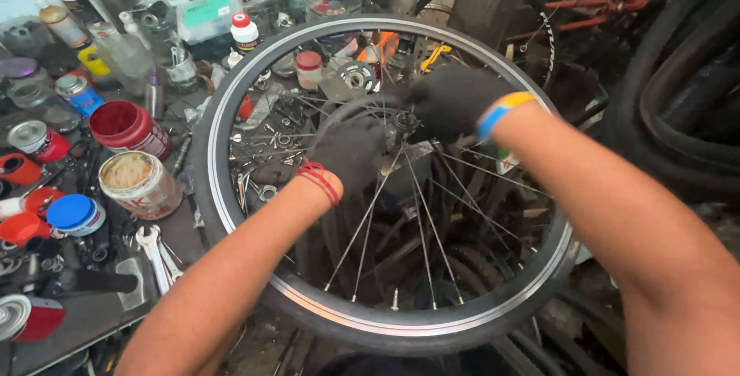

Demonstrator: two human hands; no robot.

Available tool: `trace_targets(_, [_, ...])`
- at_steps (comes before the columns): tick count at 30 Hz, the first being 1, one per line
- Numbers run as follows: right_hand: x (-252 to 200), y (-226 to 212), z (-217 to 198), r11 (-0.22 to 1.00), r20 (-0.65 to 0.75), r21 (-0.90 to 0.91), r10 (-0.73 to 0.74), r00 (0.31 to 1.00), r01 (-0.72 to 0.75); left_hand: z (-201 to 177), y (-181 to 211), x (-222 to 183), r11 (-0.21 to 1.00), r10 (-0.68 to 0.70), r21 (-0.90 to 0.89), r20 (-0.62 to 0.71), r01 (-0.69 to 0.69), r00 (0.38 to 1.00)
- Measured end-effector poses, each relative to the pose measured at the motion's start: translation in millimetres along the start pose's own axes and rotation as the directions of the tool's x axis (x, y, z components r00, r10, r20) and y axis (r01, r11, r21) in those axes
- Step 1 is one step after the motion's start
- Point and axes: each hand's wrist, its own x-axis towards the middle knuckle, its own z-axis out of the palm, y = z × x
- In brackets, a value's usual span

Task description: Applying grease to a bicycle wheel hub and tightening the axle nuts using wrenches.

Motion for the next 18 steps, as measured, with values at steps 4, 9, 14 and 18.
trace_targets(4, [-28,66,18,0.957,-0.045,0.217,0.206,0.978,-0.192,-34,1,18,0.958,-0.107,-0.261,0.064,0.12,0.992])
trace_targets(9, [-60,48,19,0.906,0.014,0.353,0.245,0.969,-0.234,0,2,56,0.946,-0.3,-0.027,0.312,0.324,0.902])
trace_targets(14, [-63,56,36,0.842,-0.035,0.502,0.247,0.968,-0.197,4,-8,62,0.886,-0.328,-0.244,0.273,0.395,0.904])
trace_targets(18, [-67,63,39,0.822,-0.067,0.553,0.206,0.976,-0.136,-11,-20,52,0.904,-0.363,-0.147,0.233,0.401,0.902])
